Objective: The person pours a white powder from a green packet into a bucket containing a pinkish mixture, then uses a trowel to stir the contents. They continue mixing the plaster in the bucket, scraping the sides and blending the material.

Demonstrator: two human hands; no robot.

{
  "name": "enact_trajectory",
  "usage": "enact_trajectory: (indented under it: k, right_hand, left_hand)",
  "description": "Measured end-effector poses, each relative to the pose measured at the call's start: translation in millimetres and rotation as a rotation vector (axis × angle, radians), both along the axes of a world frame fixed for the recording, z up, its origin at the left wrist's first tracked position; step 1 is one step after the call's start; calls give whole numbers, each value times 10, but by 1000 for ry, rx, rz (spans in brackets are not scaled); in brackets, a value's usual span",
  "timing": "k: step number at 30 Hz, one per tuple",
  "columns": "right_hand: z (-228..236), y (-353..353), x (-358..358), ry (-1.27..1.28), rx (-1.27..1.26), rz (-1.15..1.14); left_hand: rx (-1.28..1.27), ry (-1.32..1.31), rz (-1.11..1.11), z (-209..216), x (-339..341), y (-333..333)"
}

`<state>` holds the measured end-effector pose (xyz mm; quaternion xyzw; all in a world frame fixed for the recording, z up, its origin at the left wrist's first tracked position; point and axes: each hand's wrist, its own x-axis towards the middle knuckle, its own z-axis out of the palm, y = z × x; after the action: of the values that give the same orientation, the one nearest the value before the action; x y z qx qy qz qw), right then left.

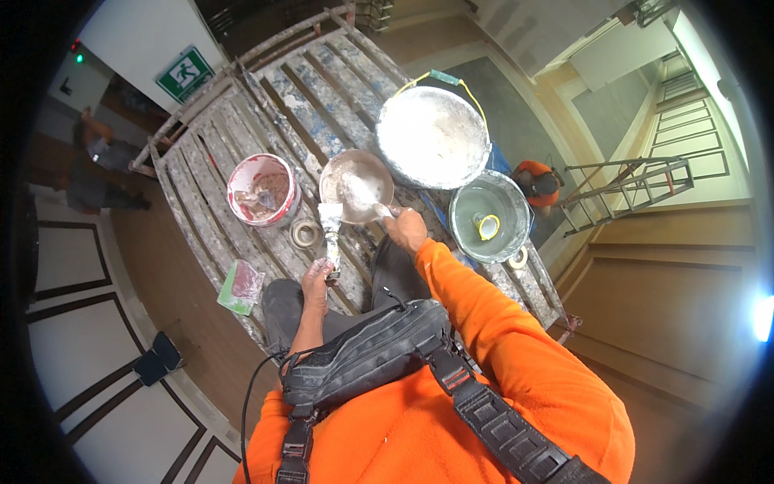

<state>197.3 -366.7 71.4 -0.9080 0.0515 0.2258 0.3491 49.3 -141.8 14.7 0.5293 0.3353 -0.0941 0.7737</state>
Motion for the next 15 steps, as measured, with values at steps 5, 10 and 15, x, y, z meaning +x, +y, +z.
enact_trajectory:
  k: [5,10,15]
  right_hand:
    - [78,-24,33,66,-71,4]
    - [119,-64,42,39,-116,50]
    - [109,-144,46,-7,-168,72]
  left_hand:
    - [7,-1,-3,17,-2,-1]
    - [-20,-3,9,39,8,-8]
    - [-10,-5,18,55,12,-20]
